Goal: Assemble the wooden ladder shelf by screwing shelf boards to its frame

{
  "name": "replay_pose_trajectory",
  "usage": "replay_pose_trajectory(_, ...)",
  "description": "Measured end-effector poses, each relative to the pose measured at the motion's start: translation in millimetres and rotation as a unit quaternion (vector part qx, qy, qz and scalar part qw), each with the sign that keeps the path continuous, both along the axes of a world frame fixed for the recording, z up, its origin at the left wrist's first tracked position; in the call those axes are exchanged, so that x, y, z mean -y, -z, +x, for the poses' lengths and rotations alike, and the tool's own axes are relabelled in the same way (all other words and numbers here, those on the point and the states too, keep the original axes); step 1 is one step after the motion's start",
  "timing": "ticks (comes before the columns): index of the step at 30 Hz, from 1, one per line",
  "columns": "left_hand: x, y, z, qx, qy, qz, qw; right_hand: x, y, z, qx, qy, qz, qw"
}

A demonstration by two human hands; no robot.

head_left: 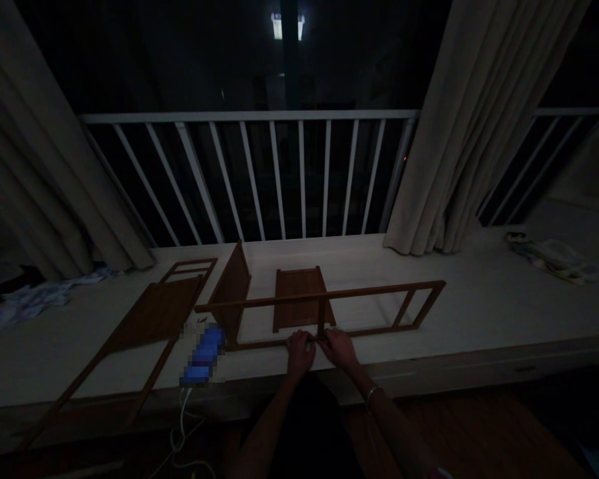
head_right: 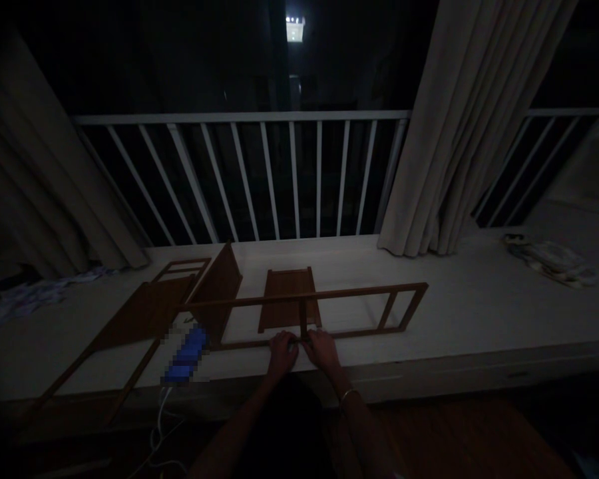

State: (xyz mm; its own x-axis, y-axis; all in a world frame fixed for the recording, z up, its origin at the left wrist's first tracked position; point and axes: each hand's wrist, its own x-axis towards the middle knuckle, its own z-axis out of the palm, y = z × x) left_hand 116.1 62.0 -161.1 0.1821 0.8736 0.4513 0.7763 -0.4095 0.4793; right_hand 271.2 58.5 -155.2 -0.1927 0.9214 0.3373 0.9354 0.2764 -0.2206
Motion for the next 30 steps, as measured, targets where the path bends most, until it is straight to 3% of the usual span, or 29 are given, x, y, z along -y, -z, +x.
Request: replay_pose_trajectory(30,4.0,1.1,1.6,-0.041,-0.015,0.026,0.999,2.3,-6.7,-5.2,0.011,0.035,-0.036,0.999)
